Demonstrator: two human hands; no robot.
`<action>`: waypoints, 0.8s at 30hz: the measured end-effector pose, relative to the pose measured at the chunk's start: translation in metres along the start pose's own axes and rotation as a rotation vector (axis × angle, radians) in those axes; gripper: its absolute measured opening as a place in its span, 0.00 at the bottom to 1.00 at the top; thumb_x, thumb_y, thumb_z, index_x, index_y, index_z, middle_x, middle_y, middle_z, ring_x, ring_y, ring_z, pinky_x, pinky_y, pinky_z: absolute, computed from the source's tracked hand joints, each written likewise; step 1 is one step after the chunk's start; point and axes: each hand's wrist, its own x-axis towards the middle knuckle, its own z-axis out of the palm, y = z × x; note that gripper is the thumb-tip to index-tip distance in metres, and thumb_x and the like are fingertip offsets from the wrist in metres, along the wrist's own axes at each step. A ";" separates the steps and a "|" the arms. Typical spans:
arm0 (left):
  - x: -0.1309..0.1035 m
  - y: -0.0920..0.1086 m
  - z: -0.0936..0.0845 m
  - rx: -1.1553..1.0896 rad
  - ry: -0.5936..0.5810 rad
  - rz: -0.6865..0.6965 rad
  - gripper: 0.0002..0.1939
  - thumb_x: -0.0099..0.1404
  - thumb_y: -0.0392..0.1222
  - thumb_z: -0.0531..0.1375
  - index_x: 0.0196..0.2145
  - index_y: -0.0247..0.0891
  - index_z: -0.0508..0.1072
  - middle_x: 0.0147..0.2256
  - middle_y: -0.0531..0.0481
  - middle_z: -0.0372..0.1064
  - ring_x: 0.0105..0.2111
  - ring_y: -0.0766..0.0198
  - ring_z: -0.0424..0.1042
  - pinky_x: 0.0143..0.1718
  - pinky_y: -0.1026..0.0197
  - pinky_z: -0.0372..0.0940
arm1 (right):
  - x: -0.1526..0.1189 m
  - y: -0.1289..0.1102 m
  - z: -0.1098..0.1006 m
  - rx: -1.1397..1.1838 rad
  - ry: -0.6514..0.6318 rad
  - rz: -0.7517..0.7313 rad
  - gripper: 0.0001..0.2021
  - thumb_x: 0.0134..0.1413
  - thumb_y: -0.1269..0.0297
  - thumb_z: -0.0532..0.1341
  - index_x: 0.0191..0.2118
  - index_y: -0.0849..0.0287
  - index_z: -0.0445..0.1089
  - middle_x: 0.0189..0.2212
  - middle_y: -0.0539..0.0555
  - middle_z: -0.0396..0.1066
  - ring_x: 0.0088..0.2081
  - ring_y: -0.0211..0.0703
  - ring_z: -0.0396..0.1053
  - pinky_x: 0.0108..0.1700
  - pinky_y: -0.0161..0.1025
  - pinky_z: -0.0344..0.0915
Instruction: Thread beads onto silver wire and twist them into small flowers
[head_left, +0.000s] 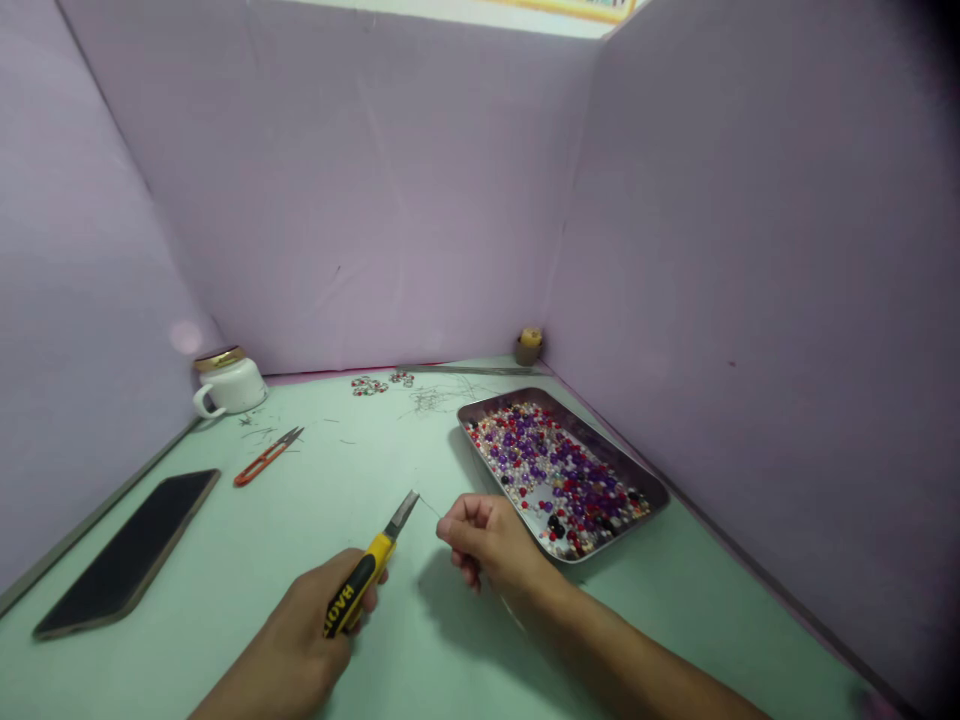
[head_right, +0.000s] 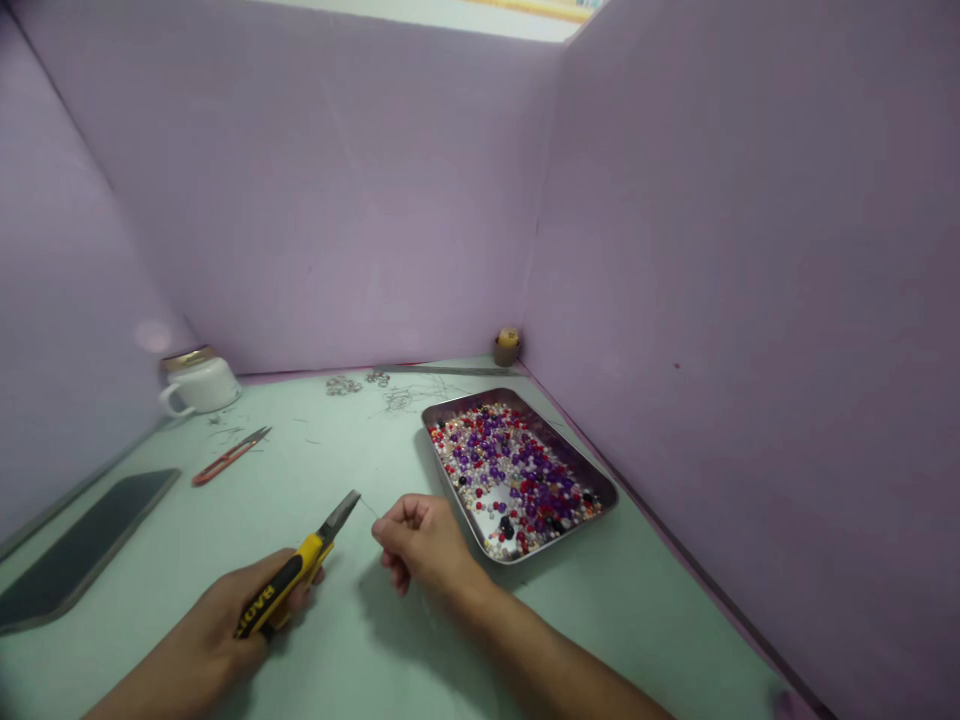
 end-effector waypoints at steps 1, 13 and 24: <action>0.000 0.000 0.000 -0.028 -0.006 -0.001 0.16 0.37 0.27 0.45 0.27 0.38 0.61 0.23 0.56 0.56 0.25 0.66 0.57 0.26 0.65 0.54 | 0.000 0.000 0.001 -0.052 0.002 -0.024 0.09 0.37 0.63 0.59 0.19 0.60 0.58 0.09 0.43 0.58 0.08 0.28 0.52 0.09 0.27 0.49; 0.007 -0.030 -0.057 -0.622 0.444 -0.125 0.13 0.36 0.27 0.57 0.24 0.38 0.66 0.40 0.47 0.67 0.41 0.52 0.65 0.34 0.58 0.65 | 0.001 0.007 -0.007 -0.410 0.198 -0.302 0.08 0.44 0.67 0.54 0.19 0.60 0.59 0.12 0.45 0.56 0.12 0.28 0.52 0.14 0.28 0.48; -0.002 0.002 0.002 -0.715 -0.004 -0.226 0.06 0.40 0.30 0.58 0.21 0.35 0.70 0.34 0.46 0.69 0.32 0.55 0.69 0.34 0.55 0.62 | -0.006 0.015 -0.006 -0.819 0.223 -0.685 0.09 0.48 0.68 0.53 0.20 0.61 0.61 0.15 0.46 0.57 0.18 0.30 0.54 0.21 0.30 0.49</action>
